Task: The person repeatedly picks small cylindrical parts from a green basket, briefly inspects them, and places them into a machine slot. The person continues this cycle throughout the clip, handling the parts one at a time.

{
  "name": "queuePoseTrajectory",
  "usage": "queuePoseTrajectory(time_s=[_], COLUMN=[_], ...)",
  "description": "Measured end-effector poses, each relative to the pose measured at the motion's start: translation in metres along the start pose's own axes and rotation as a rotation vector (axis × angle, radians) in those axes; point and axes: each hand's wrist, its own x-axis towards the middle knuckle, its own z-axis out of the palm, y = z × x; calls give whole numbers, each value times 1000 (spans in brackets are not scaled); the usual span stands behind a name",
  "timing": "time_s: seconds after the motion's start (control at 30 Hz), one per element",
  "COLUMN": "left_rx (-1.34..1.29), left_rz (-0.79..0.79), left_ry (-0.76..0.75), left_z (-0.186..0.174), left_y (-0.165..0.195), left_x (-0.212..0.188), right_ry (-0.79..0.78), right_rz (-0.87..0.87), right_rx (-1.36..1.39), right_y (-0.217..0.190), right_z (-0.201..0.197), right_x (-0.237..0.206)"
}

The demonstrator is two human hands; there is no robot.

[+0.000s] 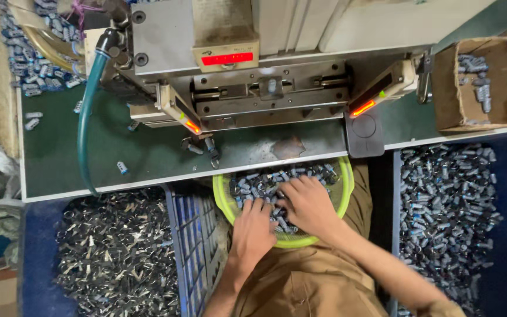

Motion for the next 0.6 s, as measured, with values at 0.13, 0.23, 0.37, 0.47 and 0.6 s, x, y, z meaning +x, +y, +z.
queuePoseTrajectory(time_s=[0.13, 0.23, 0.37, 0.47, 0.6], left_rx=[121, 130, 98, 36, 6], left_rz=[-19, 42, 2, -23, -47], left_ry=[-146, -82, -92, -37, 14], left_z=[10, 18, 19, 16, 14], left_y=[-5, -5, -4, -5, -3], left_x=[10, 16, 16, 13, 11], right_ry=[137, 73, -151, -146, -123], right_rz=[-57, -44, 89, 118, 58], right_rx=[-82, -28, -43, -37, -108], right_y=[33, 47, 61, 65, 62], right_z=[33, 38, 37, 32, 19], right_x=[-33, -37, -29, -28, -34])
